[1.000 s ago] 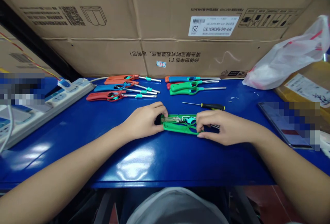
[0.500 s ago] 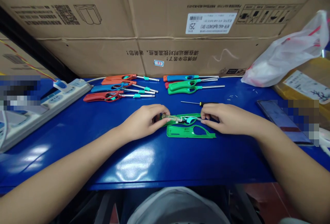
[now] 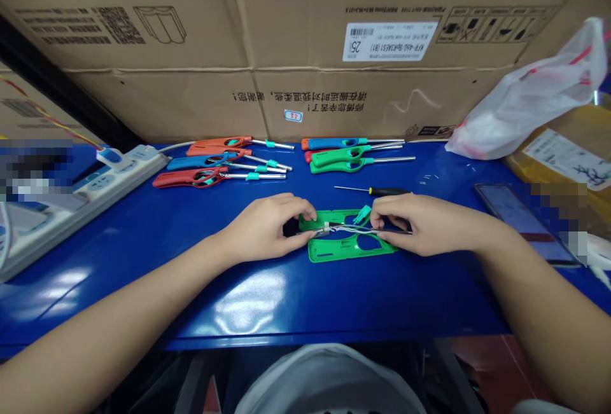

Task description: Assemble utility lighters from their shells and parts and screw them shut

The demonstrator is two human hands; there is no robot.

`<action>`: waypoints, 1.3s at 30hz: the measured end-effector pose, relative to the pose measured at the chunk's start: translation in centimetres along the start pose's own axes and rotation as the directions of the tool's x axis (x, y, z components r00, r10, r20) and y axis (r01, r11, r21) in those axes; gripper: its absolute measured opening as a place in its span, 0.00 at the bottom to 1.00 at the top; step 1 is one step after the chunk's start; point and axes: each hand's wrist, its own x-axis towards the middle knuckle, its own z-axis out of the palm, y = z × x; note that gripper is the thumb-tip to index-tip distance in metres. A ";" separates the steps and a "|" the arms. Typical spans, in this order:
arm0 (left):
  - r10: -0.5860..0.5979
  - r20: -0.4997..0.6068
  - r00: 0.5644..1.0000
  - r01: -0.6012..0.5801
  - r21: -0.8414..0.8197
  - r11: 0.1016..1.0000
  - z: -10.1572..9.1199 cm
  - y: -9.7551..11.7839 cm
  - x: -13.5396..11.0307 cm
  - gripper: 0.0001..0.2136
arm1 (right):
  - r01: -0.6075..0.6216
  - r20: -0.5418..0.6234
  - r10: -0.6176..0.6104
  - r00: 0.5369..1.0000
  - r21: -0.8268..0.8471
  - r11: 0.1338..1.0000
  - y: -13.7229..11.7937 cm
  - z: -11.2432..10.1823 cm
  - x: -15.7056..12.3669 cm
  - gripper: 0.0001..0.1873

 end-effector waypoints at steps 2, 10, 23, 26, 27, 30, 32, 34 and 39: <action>0.036 0.027 0.999 -0.036 0.006 0.999 0.0 0.0 0.0 0.11 | -0.007 -0.100 0.005 0.995 -0.016 1.000 -0.1 0.4 0.3 0.03; 0.095 0.052 0.994 -0.095 -0.002 0.995 0.1 0.1 0.0 0.10 | 0.102 -0.183 -0.102 0.978 -0.006 0.995 0.1 1.2 1.0 0.12; 0.137 0.062 0.989 -0.137 -0.002 0.991 -0.1 -0.2 0.1 0.12 | 0.110 -0.125 -0.101 0.987 0.065 0.992 1.0 0.2 0.6 0.07; 0.110 0.058 0.992 -0.113 0.043 0.993 -0.1 -0.3 0.1 0.14 | 0.059 -0.061 -0.058 0.996 0.004 0.998 1.0 -0.1 0.3 0.08; 0.104 0.055 0.993 -0.108 0.067 0.992 -0.1 -0.3 0.1 0.14 | 0.038 -0.082 -0.041 0.996 -0.029 0.999 1.0 -0.1 0.3 0.07; 0.102 0.043 0.994 -0.107 0.142 0.984 -0.1 -0.2 0.1 0.15 | 0.011 -0.187 -0.026 0.982 -0.079 0.997 1.1 0.0 0.4 0.07; 0.117 0.035 0.993 -0.121 0.156 0.980 -0.2 -0.1 0.1 0.15 | 0.028 -0.214 -0.043 0.976 -0.071 0.997 0.9 0.2 0.5 0.07; 0.147 0.040 0.988 -0.151 0.140 0.979 -0.2 0.0 0.1 0.14 | 0.041 -0.222 -0.054 0.974 -0.062 0.997 0.6 0.4 0.6 0.08; 0.165 0.052 0.985 -0.168 0.052 0.984 0.4 0.1 0.2 0.11 | 0.093 -0.262 -0.098 0.960 -0.033 0.995 -0.7 1.7 1.4 0.10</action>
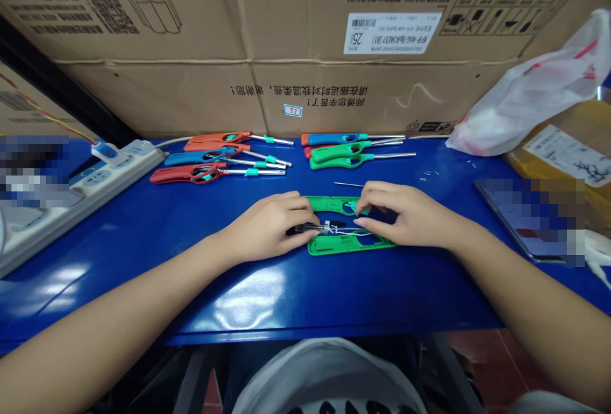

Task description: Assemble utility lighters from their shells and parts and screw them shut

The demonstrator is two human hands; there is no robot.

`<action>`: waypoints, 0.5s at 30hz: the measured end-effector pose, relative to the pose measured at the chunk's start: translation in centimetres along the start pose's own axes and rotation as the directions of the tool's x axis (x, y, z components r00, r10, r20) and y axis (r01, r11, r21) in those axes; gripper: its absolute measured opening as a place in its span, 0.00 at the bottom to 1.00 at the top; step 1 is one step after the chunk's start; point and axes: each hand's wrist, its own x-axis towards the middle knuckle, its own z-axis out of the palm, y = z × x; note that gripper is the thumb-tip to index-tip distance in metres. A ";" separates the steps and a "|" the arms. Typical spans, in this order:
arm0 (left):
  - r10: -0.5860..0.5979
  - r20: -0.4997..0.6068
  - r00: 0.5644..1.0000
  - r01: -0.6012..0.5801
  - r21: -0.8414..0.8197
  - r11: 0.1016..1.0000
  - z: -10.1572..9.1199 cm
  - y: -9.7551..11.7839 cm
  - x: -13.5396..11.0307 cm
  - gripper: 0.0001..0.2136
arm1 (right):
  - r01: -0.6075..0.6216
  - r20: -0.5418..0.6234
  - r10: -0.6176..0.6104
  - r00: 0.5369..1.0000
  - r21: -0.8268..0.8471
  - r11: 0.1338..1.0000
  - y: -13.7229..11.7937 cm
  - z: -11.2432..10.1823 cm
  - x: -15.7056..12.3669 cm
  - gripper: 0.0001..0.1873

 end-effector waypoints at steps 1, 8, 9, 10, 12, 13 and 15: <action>-0.018 -0.007 1.000 0.018 -0.032 0.999 0.2 0.0 0.0 0.10 | 0.009 -0.007 -0.009 1.000 -0.006 1.000 -0.3 0.4 0.1 0.11; -0.152 0.011 0.988 0.152 -0.118 0.981 0.6 0.9 0.3 0.09 | 0.047 0.056 -0.045 0.997 -0.023 0.999 -1.1 2.2 0.6 0.09; -0.168 0.019 0.986 0.169 -0.122 0.978 0.6 1.0 0.3 0.08 | 0.052 0.060 -0.050 0.997 -0.030 0.998 -1.1 2.3 0.6 0.09; -0.185 0.024 0.982 0.187 -0.130 0.974 0.6 1.1 0.3 0.08 | 0.059 0.066 -0.056 0.996 -0.039 0.997 -1.0 2.3 0.7 0.09; -0.218 0.026 0.976 0.220 -0.150 0.964 0.5 1.3 0.4 0.07 | 0.073 0.075 -0.068 0.995 -0.062 0.995 -0.9 2.4 0.7 0.10; -0.231 0.024 0.973 0.232 -0.155 0.960 0.6 1.4 0.4 0.07 | 0.074 0.077 -0.068 0.995 -0.071 0.995 -0.9 2.3 0.8 0.10; -0.250 0.013 0.968 0.249 -0.156 0.956 0.6 1.5 0.4 0.07 | 0.058 0.071 -0.053 0.996 -0.079 0.995 -1.0 2.3 0.9 0.11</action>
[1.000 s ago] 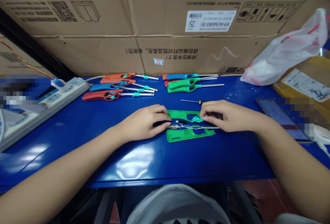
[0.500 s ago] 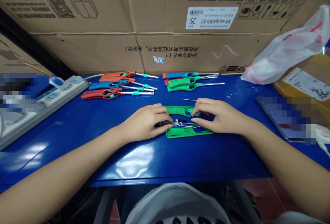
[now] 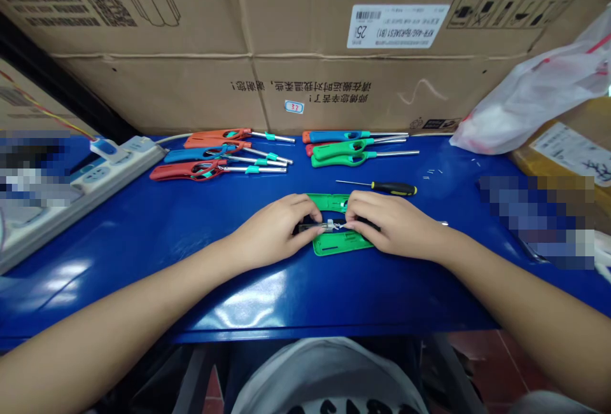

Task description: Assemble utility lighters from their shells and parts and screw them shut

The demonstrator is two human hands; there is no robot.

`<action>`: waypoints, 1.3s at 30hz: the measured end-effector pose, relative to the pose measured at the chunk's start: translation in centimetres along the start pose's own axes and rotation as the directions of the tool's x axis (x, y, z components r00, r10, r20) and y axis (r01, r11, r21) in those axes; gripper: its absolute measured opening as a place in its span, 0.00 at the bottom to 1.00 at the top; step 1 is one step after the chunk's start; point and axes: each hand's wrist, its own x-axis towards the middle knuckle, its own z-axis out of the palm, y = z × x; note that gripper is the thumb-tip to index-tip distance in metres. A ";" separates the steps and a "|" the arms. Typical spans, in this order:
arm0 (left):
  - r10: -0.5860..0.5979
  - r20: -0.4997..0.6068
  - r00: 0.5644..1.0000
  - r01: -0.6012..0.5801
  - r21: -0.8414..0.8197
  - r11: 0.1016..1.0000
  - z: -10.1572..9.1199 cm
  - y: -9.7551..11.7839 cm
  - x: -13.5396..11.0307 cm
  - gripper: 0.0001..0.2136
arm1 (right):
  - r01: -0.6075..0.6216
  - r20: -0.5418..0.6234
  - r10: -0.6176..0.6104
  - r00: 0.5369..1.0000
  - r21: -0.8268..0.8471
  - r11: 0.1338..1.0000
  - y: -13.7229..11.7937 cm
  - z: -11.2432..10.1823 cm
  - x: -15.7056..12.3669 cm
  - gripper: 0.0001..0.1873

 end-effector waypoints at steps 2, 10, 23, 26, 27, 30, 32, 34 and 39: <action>-0.010 -0.009 1.000 0.010 0.001 1.000 0.1 0.0 0.0 0.08 | -0.020 -0.001 0.020 1.000 0.008 1.000 0.0 -0.1 0.0 0.11; 0.094 0.001 0.996 -0.094 -0.016 0.995 0.4 -0.2 -0.1 0.09 | 0.034 -0.018 -0.033 0.999 0.031 0.999 -0.2 -0.2 -0.2 0.11; 0.192 -0.049 0.980 -0.196 -0.096 0.976 0.0 0.1 -0.1 0.07 | 0.199 -0.082 -0.198 0.977 0.007 0.980 -0.1 -0.3 -0.2 0.13; 0.168 -0.042 0.985 -0.172 -0.088 0.981 -0.4 -0.1 0.0 0.07 | 0.197 -0.089 -0.197 0.976 -0.012 0.980 0.1 -0.4 -0.4 0.13; 0.149 -0.045 0.988 -0.152 -0.081 0.985 -0.5 -0.3 0.0 0.07 | 0.190 -0.101 -0.191 0.976 -0.019 0.982 0.2 -0.5 -0.4 0.13; 0.078 -0.061 0.995 -0.082 -0.076 0.994 -0.8 -0.7 0.1 0.07 | 0.156 -0.146 -0.158 0.977 -0.023 0.987 0.6 -0.9 -0.5 0.13; 0.061 -0.070 0.996 -0.065 -0.062 0.996 -0.8 -0.9 0.1 0.08 | 0.134 -0.147 -0.136 0.980 -0.021 0.991 0.7 -1.1 -0.6 0.10; 0.075 -0.081 0.994 -0.077 -0.018 0.997 -0.6 -1.1 0.1 0.09 | 0.107 -0.126 -0.110 0.986 -0.028 0.994 0.7 -1.3 -0.7 0.09; 0.112 -0.110 0.988 -0.101 0.104 0.989 -0.1 -1.0 0.0 0.12 | -0.005 -0.067 0.000 0.998 -0.062 0.998 0.6 -1.8 -1.1 0.10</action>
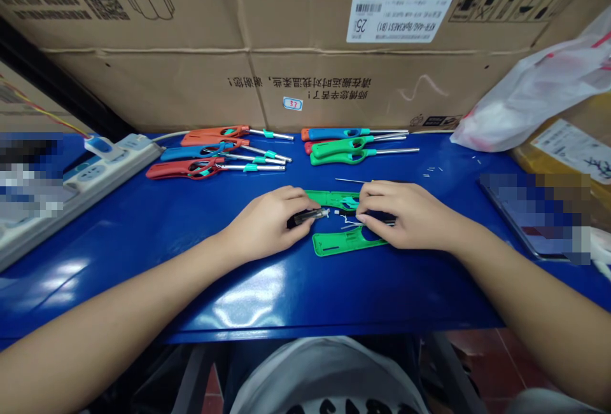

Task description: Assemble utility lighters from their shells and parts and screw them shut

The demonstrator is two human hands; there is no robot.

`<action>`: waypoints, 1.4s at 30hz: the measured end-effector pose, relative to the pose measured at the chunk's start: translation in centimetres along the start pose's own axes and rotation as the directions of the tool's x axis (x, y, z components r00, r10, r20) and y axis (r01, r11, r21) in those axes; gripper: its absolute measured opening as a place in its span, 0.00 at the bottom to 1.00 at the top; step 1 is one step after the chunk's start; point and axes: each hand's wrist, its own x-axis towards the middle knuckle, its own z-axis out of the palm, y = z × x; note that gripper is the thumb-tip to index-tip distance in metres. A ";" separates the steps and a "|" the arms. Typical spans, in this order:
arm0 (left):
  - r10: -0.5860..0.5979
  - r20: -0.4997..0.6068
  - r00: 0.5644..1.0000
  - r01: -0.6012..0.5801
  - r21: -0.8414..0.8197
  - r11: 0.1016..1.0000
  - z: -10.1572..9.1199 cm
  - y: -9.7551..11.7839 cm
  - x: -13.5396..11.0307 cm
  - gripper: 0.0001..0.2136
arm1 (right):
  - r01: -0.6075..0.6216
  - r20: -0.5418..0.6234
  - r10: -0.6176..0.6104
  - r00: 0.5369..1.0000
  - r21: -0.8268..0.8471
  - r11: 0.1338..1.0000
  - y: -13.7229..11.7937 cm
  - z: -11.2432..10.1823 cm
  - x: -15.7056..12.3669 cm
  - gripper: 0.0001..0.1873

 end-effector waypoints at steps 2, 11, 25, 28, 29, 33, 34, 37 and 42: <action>0.029 -0.029 0.999 -0.027 0.054 0.998 -0.2 0.2 0.0 0.11 | -0.017 0.052 0.017 0.998 0.001 1.000 0.1 -0.2 0.0 0.11; 0.164 0.151 0.975 -0.184 0.127 0.975 -0.4 1.2 -0.3 0.19 | 0.018 0.066 -0.028 0.997 0.142 0.990 0.9 0.1 0.2 0.11; 0.151 0.268 0.951 -0.203 0.178 0.963 -1.7 1.7 -0.3 0.16 | -0.221 0.362 0.153 0.919 0.152 0.963 3.1 -3.5 -2.0 0.08; 0.148 0.275 0.950 -0.200 0.172 0.965 -1.6 1.6 -0.4 0.13 | -0.253 0.378 0.177 0.909 0.162 0.954 2.8 -3.0 -1.7 0.07; 0.141 0.277 0.951 -0.195 0.180 0.964 -1.7 1.6 -0.3 0.13 | -0.259 0.362 0.184 0.914 0.172 0.950 2.6 -2.9 -1.6 0.07; 0.128 0.284 0.950 -0.191 0.206 0.960 -2.0 1.7 -0.2 0.13 | -0.240 0.286 0.170 0.943 0.230 0.943 1.9 -3.1 -1.1 0.11; 0.129 0.282 0.951 -0.191 0.206 0.960 -2.0 1.7 -0.2 0.13 | -0.233 0.280 0.162 0.946 0.243 0.942 1.9 -3.2 -1.1 0.12; 0.135 0.274 0.952 -0.196 0.208 0.958 -2.1 1.7 -0.2 0.12 | -0.220 0.323 0.132 0.937 0.254 0.942 2.1 -3.2 -1.2 0.10; 0.147 0.274 0.951 -0.206 0.202 0.958 -2.1 1.5 -0.3 0.12 | -0.214 0.331 0.138 0.934 0.206 0.955 2.9 -2.7 -1.4 0.11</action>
